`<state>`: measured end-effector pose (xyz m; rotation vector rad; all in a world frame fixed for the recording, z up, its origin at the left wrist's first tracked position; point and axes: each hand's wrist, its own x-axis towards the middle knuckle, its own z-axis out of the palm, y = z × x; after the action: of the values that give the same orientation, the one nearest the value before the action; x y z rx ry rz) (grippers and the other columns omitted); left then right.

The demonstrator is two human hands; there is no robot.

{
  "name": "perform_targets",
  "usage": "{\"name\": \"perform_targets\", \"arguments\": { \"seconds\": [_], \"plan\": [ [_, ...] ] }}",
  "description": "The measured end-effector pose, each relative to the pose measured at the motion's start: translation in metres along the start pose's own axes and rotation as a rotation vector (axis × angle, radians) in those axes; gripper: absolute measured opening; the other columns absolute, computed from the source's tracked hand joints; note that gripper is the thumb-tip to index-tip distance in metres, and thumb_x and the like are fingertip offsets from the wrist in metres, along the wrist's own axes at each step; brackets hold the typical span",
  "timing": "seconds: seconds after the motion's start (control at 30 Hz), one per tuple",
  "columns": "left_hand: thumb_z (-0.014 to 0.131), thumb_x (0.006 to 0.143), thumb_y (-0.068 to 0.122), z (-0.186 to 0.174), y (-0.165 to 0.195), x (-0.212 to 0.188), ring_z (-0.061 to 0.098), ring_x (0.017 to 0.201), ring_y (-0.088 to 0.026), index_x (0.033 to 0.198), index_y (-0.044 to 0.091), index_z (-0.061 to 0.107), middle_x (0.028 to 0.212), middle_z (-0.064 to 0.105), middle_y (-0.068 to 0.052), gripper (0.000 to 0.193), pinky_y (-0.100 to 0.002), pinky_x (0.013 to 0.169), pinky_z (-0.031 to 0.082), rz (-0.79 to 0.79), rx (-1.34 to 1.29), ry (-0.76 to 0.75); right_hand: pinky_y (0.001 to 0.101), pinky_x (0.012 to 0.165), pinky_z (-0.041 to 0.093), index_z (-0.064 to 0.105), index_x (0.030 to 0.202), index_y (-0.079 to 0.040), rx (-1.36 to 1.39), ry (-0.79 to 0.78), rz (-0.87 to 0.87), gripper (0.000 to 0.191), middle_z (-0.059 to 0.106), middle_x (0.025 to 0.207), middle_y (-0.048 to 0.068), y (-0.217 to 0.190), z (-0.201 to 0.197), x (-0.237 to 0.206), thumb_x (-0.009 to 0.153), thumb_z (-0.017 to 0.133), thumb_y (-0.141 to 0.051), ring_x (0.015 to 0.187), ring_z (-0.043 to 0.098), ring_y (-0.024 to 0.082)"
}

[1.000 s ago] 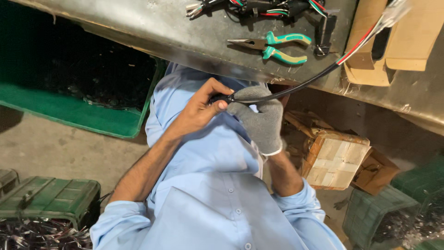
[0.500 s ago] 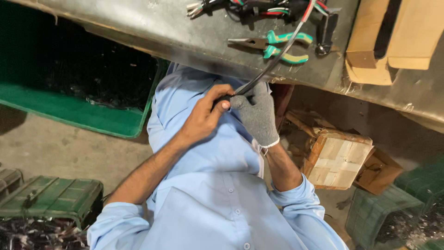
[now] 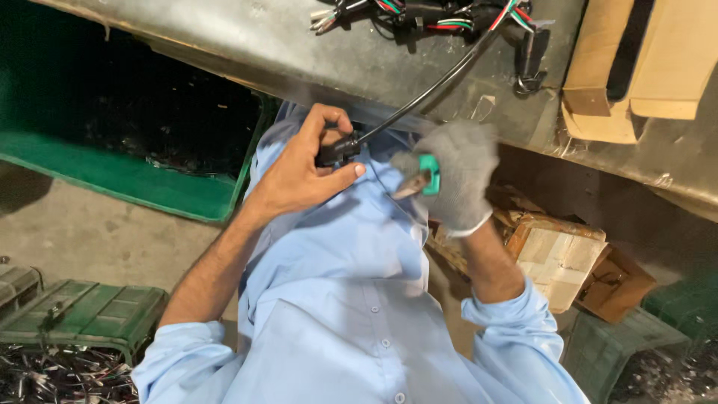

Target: The person sits at a workbench assembling wire harnesses. They strip and arrange the colored wires of a black cable, insert the wires into black plastic connectors, and use pliers to crimp and secure the terminals, placing finished harnesses on the bench.

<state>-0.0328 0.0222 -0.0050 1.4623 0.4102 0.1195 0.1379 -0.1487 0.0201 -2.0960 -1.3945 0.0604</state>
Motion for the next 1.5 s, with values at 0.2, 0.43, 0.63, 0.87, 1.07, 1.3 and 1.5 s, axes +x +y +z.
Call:
{"name": "perform_targets", "arguments": {
  "seconds": [0.2,0.43,0.63,0.87,1.07,1.3,1.5],
  "plan": [
    [0.070,0.102,0.022,0.012,-0.014,-0.015,0.064,0.079,-0.014,0.126,0.003,0.051,0.096,0.070,-0.012,0.036,-0.030,0.070,0.051,0.065,0.182,0.062,0.0369,0.079,0.054,0.058,0.117,-0.005,0.720,-0.286,0.703,0.027,0.068,0.100,0.013,-0.028,0.058,-0.034,0.092,0.065,-0.015,0.088,0.063,0.028],
    [0.066,0.105,0.024,0.013,-0.027,-0.023,0.058,0.077,-0.012,0.123,-0.001,0.050,0.093,0.070,-0.010,0.035,-0.028,0.071,0.049,0.021,0.036,0.028,0.0451,0.086,0.050,0.065,0.114,-0.006,0.376,-0.286,0.194,0.035,0.068,0.105,0.015,-0.014,0.048,0.003,0.079,0.066,-0.006,0.100,0.066,0.035],
    [0.062,0.108,0.028,0.015,-0.039,-0.022,0.059,0.085,-0.008,0.123,-0.001,0.049,0.094,0.067,-0.005,0.035,-0.026,0.077,0.049,0.011,-0.101,0.006,0.0467,0.073,0.043,0.068,0.092,-0.011,0.201,-0.378,0.129,0.025,0.067,0.085,0.008,-0.007,0.042,0.014,0.068,0.074,-0.013,0.081,0.064,0.032],
    [0.065,0.107,0.036,0.020,-0.043,-0.021,0.062,0.090,-0.011,0.127,-0.001,0.049,0.102,0.065,-0.007,0.045,-0.027,0.083,0.051,0.073,-0.153,0.092,0.0473,0.077,0.044,0.065,0.098,-0.011,0.155,-0.249,0.069,0.023,0.067,0.088,0.011,-0.012,0.039,0.002,0.078,0.076,-0.016,0.085,0.064,0.036],
    [0.069,0.104,0.039,0.028,-0.049,-0.019,0.074,0.097,-0.028,0.131,-0.003,0.050,0.113,0.070,-0.018,0.053,-0.036,0.080,0.058,0.191,0.322,0.319,0.0474,0.067,0.050,0.052,0.114,-0.003,0.370,-0.543,0.472,0.038,0.064,0.084,0.019,-0.021,0.034,-0.026,0.092,0.071,-0.027,0.081,0.066,0.040],
    [0.070,0.105,0.036,0.031,-0.052,-0.021,0.075,0.093,-0.032,0.131,-0.003,0.053,0.113,0.070,-0.018,0.050,-0.036,0.076,0.059,0.194,0.414,0.344,0.0475,0.065,0.050,0.051,0.116,-0.005,0.373,-0.520,0.489,0.033,0.065,0.086,0.021,-0.020,0.045,-0.035,0.097,0.066,-0.028,0.081,0.068,0.041],
    [0.074,0.101,0.027,0.026,-0.045,-0.014,0.067,0.077,-0.029,0.130,-0.003,0.063,0.103,0.067,-0.013,0.043,-0.038,0.061,0.051,0.360,0.824,0.375,0.0489,0.062,0.049,0.049,0.112,-0.005,0.299,-0.601,0.676,0.038,0.065,0.077,0.021,-0.024,0.050,-0.029,0.096,0.067,-0.035,0.074,0.068,0.041]
  ]
}}
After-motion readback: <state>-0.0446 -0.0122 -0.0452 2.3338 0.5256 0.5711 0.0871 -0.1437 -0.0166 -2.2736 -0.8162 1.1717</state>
